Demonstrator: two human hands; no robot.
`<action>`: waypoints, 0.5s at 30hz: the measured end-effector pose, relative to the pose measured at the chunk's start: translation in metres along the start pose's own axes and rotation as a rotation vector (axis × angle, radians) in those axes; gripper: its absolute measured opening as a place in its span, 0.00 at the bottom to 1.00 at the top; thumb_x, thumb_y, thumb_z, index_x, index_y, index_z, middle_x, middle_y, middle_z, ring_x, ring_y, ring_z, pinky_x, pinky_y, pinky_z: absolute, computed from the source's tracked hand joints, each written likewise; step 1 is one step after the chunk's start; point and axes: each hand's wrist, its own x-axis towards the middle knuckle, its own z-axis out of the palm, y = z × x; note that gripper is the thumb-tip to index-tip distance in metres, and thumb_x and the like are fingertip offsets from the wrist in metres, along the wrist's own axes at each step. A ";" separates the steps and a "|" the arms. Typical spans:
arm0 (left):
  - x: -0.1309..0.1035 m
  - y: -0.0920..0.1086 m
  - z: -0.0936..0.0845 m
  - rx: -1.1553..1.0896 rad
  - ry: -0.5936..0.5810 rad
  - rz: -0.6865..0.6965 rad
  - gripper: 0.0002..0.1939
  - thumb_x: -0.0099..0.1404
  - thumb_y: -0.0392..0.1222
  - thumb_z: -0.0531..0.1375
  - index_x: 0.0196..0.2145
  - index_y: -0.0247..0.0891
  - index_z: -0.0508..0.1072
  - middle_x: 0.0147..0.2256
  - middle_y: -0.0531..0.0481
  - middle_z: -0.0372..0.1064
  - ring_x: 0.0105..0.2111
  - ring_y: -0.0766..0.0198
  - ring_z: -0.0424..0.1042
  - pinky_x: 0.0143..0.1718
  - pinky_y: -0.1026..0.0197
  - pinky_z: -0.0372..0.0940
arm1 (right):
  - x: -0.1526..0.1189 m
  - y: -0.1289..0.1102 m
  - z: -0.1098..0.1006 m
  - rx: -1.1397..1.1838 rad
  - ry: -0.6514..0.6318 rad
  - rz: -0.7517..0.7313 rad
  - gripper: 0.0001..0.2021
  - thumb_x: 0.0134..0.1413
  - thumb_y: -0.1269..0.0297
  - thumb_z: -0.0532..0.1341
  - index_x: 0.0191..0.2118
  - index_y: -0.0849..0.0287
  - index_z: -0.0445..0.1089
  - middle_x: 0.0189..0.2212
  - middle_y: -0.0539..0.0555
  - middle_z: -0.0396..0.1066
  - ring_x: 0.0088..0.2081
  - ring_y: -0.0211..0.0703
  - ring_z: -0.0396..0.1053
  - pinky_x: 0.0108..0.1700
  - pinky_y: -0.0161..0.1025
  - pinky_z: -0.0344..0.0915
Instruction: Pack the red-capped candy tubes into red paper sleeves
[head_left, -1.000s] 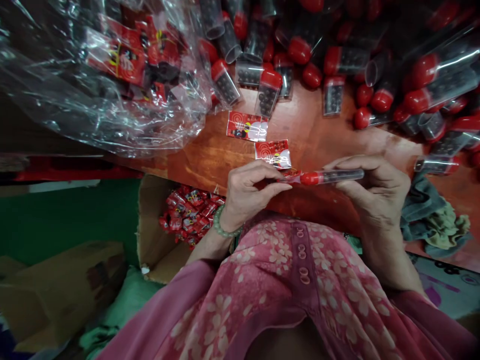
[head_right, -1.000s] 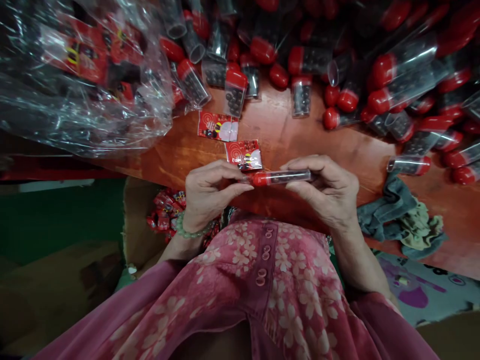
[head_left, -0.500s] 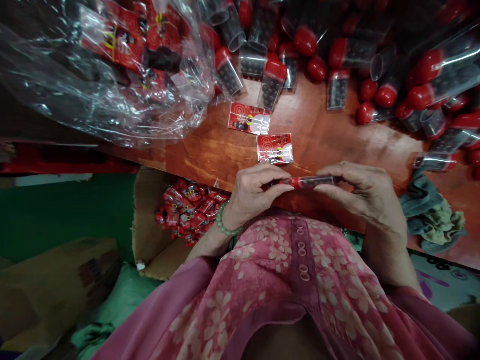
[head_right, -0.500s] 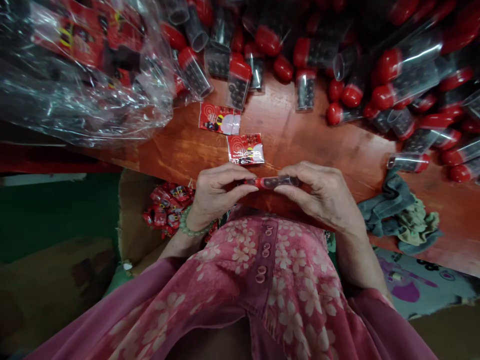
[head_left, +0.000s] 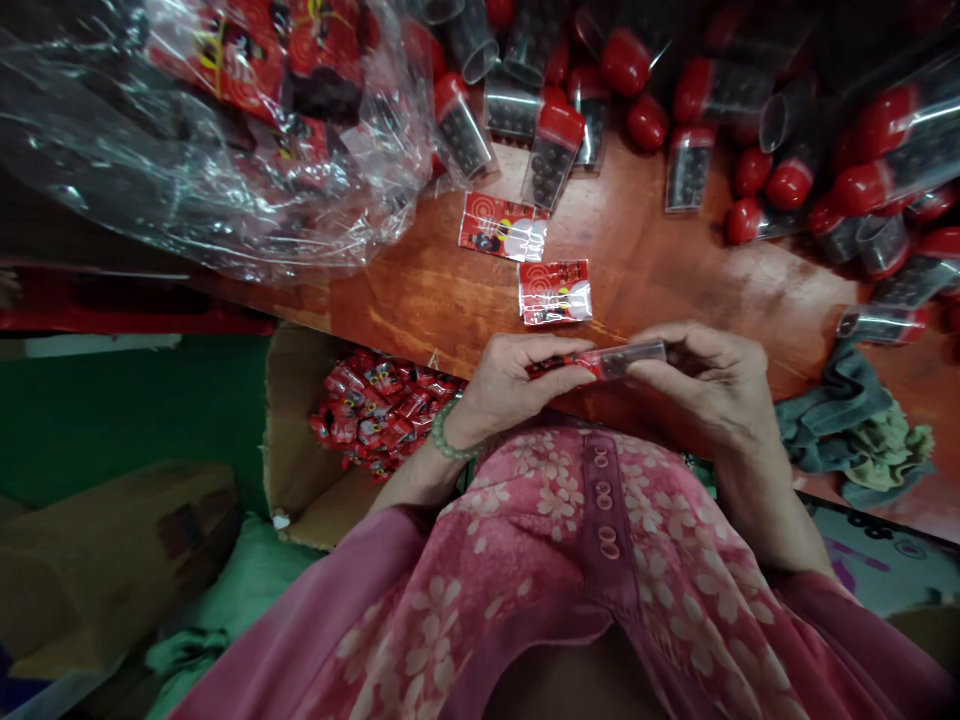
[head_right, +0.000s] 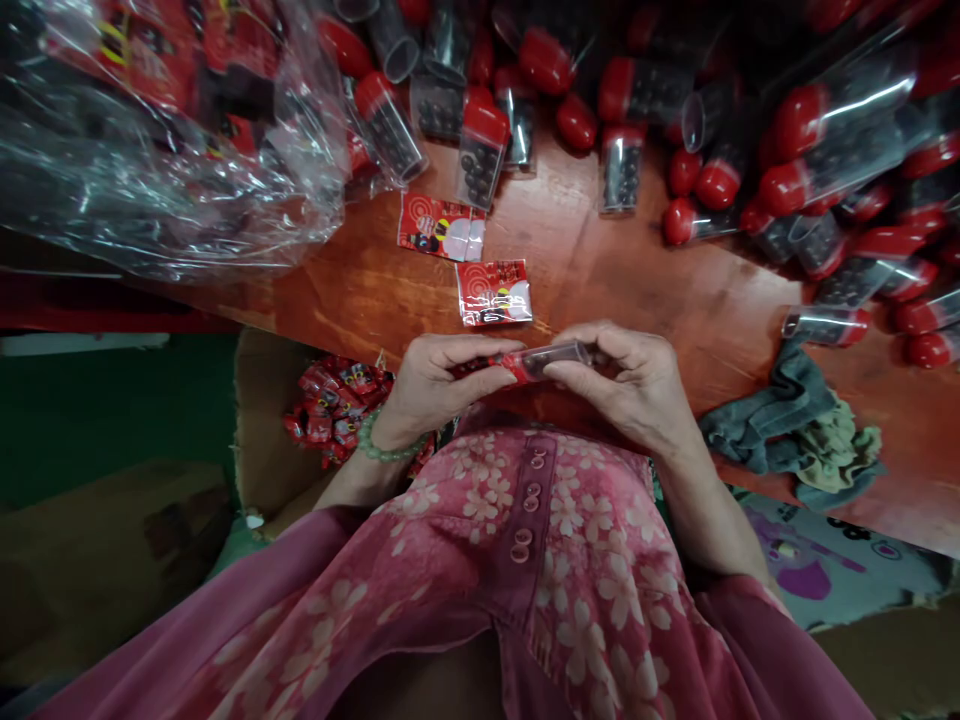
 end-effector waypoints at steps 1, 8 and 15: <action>0.000 0.001 -0.002 -0.003 -0.004 -0.029 0.14 0.64 0.48 0.69 0.43 0.38 0.84 0.41 0.46 0.84 0.38 0.60 0.83 0.42 0.62 0.76 | -0.001 0.003 0.003 0.061 0.014 0.031 0.07 0.56 0.59 0.71 0.38 0.54 0.79 0.28 0.47 0.80 0.26 0.38 0.75 0.31 0.35 0.72; -0.001 -0.003 -0.009 0.105 -0.093 0.110 0.12 0.67 0.45 0.66 0.42 0.35 0.84 0.37 0.46 0.84 0.33 0.63 0.82 0.38 0.65 0.74 | -0.004 0.007 0.012 -0.084 0.008 -0.059 0.05 0.57 0.62 0.70 0.39 0.54 0.80 0.31 0.49 0.81 0.29 0.38 0.75 0.33 0.35 0.72; -0.003 -0.002 -0.009 0.264 -0.101 0.182 0.15 0.65 0.48 0.67 0.44 0.34 0.82 0.36 0.45 0.83 0.32 0.63 0.81 0.37 0.65 0.72 | -0.003 0.003 0.012 -0.056 -0.047 0.003 0.05 0.57 0.62 0.71 0.38 0.55 0.79 0.32 0.50 0.81 0.31 0.39 0.77 0.36 0.36 0.73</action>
